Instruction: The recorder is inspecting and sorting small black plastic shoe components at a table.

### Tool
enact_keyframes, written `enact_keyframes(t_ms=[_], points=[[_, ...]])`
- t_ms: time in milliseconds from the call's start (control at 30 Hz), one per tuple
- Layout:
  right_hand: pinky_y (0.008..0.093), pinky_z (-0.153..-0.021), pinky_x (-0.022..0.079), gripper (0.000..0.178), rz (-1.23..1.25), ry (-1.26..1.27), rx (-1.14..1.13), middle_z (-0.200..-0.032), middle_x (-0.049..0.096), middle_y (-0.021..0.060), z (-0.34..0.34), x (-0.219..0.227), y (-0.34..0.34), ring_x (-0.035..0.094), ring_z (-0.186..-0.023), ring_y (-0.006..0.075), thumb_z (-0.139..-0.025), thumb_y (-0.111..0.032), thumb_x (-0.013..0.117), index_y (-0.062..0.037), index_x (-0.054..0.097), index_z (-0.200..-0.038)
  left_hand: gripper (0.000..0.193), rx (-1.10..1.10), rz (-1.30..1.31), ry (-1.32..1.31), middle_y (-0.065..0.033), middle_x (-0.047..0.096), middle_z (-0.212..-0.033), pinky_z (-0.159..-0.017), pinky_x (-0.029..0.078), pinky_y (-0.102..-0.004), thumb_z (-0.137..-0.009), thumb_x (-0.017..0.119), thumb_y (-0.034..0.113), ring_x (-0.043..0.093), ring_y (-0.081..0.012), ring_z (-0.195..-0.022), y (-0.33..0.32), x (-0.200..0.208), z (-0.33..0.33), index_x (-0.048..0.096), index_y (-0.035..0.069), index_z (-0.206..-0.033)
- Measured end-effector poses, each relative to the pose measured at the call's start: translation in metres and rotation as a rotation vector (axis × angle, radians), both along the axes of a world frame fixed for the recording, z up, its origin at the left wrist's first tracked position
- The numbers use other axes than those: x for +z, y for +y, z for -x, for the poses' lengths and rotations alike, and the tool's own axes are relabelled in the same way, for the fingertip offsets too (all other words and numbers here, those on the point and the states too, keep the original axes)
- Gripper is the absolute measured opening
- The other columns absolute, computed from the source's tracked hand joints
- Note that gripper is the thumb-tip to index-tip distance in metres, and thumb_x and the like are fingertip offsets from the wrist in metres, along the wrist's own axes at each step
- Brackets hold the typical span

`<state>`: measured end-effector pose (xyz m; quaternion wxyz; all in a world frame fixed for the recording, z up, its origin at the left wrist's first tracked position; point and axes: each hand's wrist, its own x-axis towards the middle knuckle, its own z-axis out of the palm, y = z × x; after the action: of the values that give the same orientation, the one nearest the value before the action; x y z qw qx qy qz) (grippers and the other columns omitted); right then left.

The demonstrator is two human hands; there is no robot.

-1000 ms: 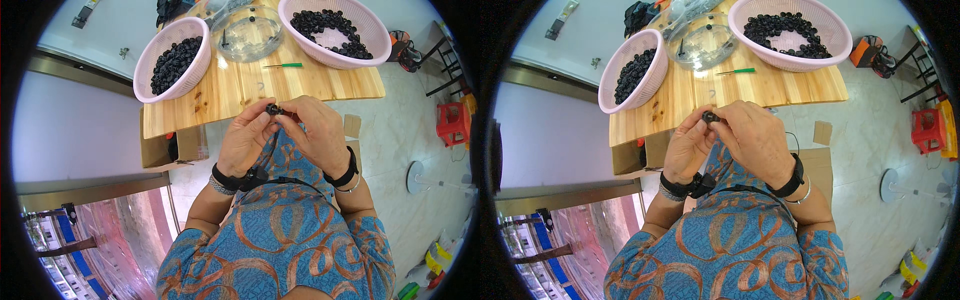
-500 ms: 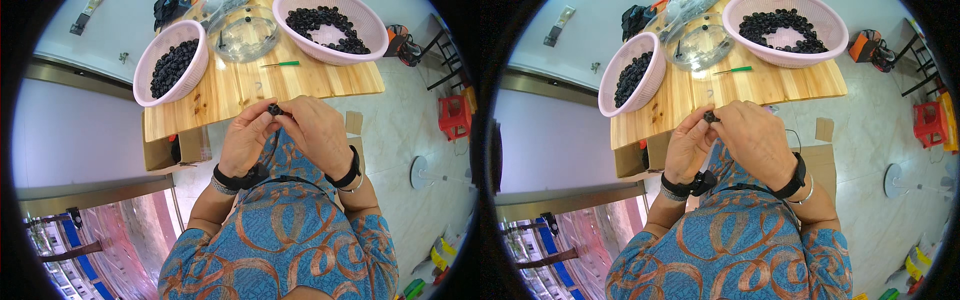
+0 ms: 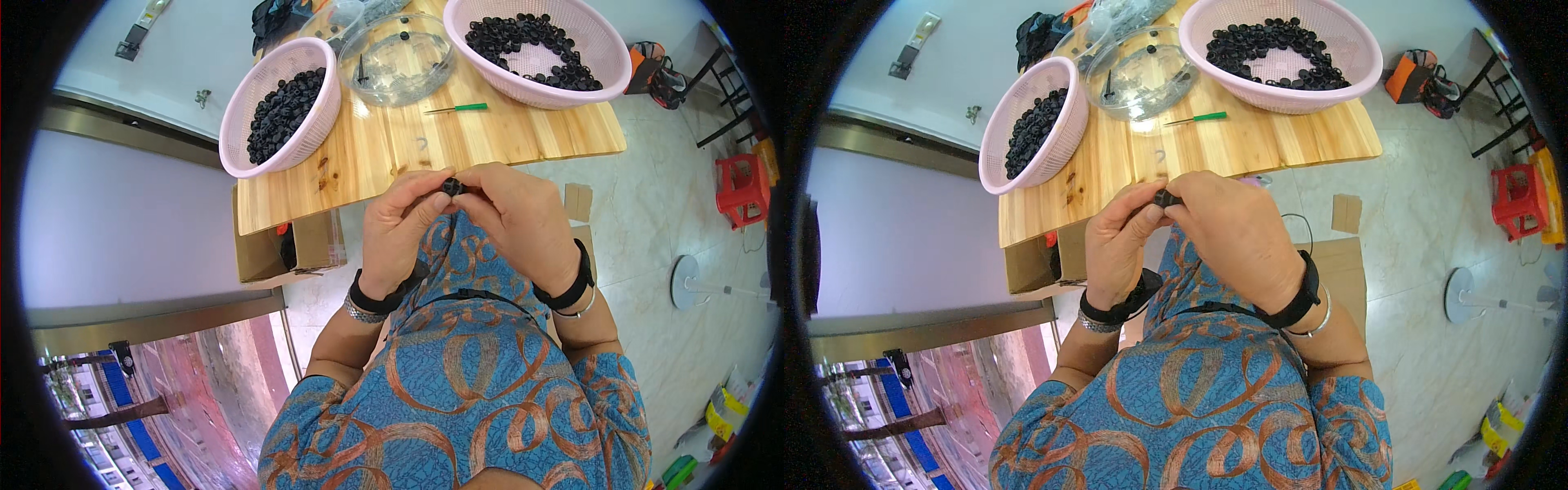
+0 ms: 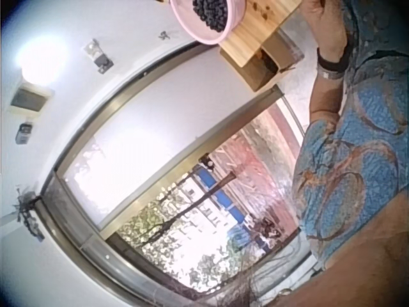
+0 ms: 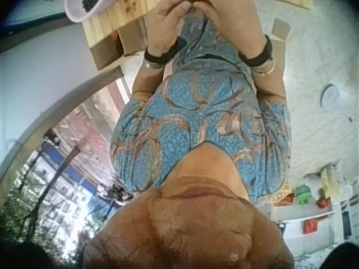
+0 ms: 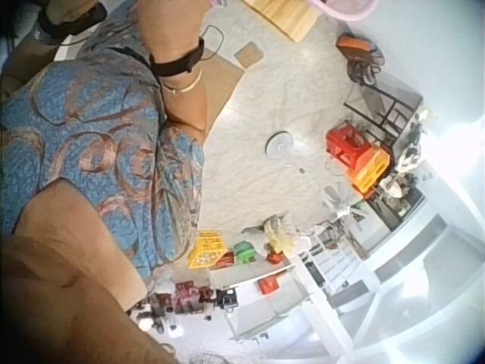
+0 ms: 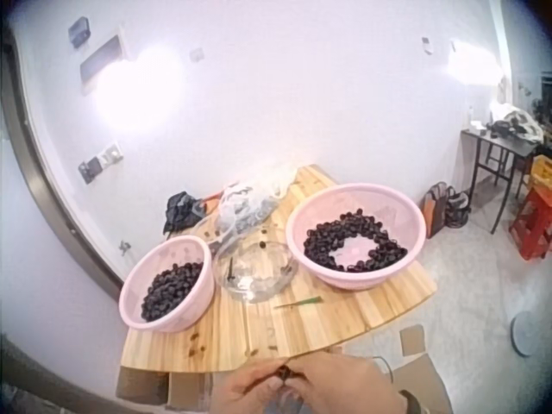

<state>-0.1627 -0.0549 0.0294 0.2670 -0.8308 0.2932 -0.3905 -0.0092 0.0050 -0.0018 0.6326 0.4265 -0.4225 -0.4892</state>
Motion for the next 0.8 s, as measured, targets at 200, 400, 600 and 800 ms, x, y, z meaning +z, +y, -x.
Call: enact_keyframes(t_ms=[200, 400, 600, 800], points=[[0.0353, -0.056, 0.046, 0.011, -0.205, -0.054, 0.044, -0.071, 0.061, 0.012, 0.002, 0.001, 0.001, 0.06, -0.065, 0.0302, -0.075, -0.009, 0.063, -0.0047, 0.054, -0.08, 0.024, 0.007, 0.026, -0.059, -0.0094, 0.056, -0.103, -0.079, 0.049, -0.0234, -0.084, 0.055, -0.002, 0.058, -0.0146, -0.09, 0.003, -0.002, -0.002, 0.057, -0.004, -0.108], [0.0372, -0.054, 0.045, 0.012, -0.02, -0.005, 0.098, -0.067, 0.057, 0.0127, 0.003, 0.003, -0.002, 0.058, -0.064, 0.0309, -0.074, -0.009, 0.063, -0.0039, 0.053, -0.079, 0.022, 0.032, 0.03, -0.187, -0.0088, 0.057, -0.1, -0.074, 0.047, -0.022, -0.083, 0.057, -0.002, 0.058, -0.013, -0.086, 0.005, -0.001, -0.005, 0.059, -0.003, -0.105], [0.04, -0.055, 0.044, 0.012, 0.048, 0.057, 0.103, -0.065, 0.055, 0.0143, 0.0, 0.005, -0.002, 0.056, -0.063, 0.0341, -0.075, -0.009, 0.061, -0.003, 0.051, -0.078, 0.023, 0.069, 0.043, -0.286, -0.0089, 0.059, -0.098, -0.073, 0.046, -0.0215, -0.081, 0.058, -0.003, 0.058, -0.0125, -0.085, 0.007, 0.0, -0.005, 0.061, -0.002, -0.104], [0.0411, -0.055, 0.044, 0.014, 0.016, 0.222, 0.177, -0.066, 0.056, 0.0158, -0.001, 0.016, -0.01, 0.056, -0.065, 0.0358, -0.075, -0.011, 0.062, -0.0029, 0.051, -0.078, 0.023, 0.012, 0.052, -0.348, -0.0085, 0.059, -0.098, -0.072, 0.047, -0.0216, -0.082, 0.056, -0.004, 0.058, -0.0123, -0.083, 0.008, 0.003, -0.009, 0.06, -0.002, -0.105]])
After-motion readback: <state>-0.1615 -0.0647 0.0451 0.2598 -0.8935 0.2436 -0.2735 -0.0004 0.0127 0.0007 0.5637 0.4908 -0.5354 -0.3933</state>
